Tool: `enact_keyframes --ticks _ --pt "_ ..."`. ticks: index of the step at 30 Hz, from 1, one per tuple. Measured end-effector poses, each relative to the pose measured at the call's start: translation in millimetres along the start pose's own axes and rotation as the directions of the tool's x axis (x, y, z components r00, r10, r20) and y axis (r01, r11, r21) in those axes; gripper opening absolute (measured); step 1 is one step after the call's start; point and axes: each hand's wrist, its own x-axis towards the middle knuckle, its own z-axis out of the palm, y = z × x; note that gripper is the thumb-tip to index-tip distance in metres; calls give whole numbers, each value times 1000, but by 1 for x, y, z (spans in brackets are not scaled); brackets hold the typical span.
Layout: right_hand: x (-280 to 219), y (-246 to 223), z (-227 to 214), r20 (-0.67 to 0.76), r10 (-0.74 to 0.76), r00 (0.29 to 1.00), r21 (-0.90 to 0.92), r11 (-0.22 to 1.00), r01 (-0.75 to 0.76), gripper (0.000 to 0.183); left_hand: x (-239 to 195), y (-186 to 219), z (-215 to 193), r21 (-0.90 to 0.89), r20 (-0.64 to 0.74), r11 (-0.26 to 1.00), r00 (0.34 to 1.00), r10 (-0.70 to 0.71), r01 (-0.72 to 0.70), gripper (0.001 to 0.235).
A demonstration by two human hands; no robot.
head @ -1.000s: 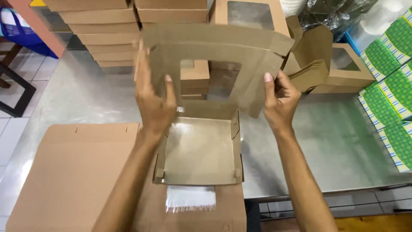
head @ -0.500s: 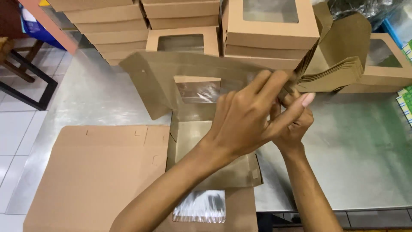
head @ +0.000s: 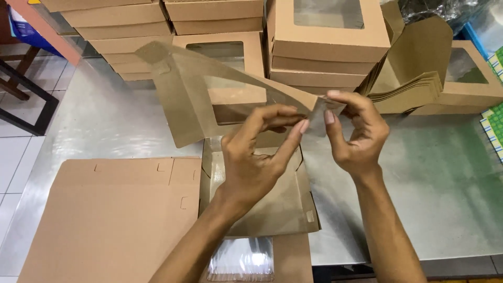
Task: The person assembles a flat cardboard box with a clear window by folding the sides and tucking the tabs into slots. The finished box is placed on a stack of completed boxes.
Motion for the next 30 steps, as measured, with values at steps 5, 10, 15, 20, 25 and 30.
enact_keyframes --ticks 5,10,15,20,25,30 --pt "-22 -4 6 -80 79 994 183 981 -63 7 -13 -5 3 -47 -21 988 989 -146 145 9" --pt "-33 -6 8 -79 135 988 232 966 -113 17 -22 -17 3 -152 54 951 963 -265 271 6" --pt "-31 -23 17 -143 51 988 39 998 -46 20 -24 -23 0 -258 154 927 959 -237 271 7" --pt "-36 -25 19 -122 57 991 31 998 -54 19 -28 -22 2 -251 150 937 966 -209 242 8" --pt "-35 -26 22 -117 67 991 61 996 -60 14 -26 -25 2 -178 135 973 983 -123 146 8" --pt "-33 -16 24 -186 -38 982 64 997 51 17 -22 -21 9 -233 48 966 994 -100 109 8"
